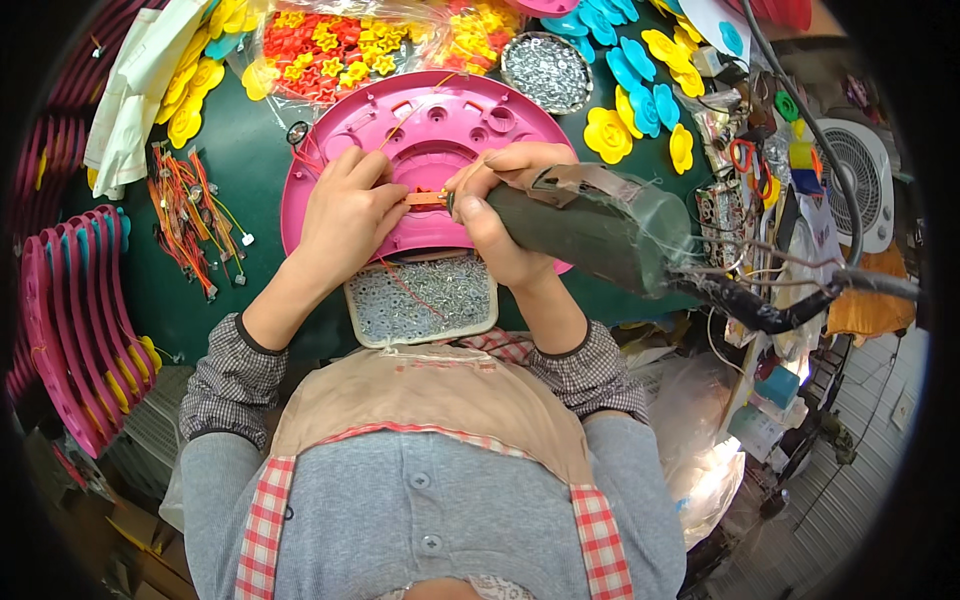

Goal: The person assembles decorative star-shaped lights by placing star components into a pink plastic mold, using a soldering iron to attach wires, and securing the assembly with a metal cap. The person repeats this process for multiple units.

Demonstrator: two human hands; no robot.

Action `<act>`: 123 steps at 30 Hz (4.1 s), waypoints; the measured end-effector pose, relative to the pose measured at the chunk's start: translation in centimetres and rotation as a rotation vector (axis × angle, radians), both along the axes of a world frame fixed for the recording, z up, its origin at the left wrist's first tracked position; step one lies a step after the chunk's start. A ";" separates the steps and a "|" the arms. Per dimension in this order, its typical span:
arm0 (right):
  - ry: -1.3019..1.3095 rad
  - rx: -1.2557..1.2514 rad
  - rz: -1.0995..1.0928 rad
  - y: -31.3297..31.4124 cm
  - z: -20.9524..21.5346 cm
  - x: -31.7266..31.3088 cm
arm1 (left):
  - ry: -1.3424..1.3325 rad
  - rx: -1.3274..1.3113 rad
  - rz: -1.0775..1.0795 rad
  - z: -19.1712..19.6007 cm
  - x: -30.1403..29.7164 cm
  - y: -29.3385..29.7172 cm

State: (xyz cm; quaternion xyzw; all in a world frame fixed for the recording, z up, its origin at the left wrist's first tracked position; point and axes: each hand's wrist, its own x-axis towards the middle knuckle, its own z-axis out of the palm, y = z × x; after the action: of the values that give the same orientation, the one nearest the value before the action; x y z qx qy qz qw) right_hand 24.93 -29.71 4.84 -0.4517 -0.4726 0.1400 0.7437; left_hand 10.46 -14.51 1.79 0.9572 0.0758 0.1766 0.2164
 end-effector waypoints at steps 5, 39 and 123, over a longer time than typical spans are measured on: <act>0.055 -0.044 -0.035 0.6 -0.2 -0.8 | 0.026 0.012 0.038 -0.2 0.0 -0.4; 0.100 0.007 -0.020 0.7 -0.9 0.3 | -0.024 -0.030 0.024 -0.5 0.1 0.1; 0.095 0.035 -0.048 -3.4 4.8 0.0 | 0.218 -0.063 0.021 1.1 -5.3 -5.6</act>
State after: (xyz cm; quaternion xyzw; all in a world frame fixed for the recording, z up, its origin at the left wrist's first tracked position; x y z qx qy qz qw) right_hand 24.90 -33.10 9.61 -0.4426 -0.4281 0.1352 0.7763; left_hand 5.20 -20.07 2.86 0.9626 0.1145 0.0712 0.2348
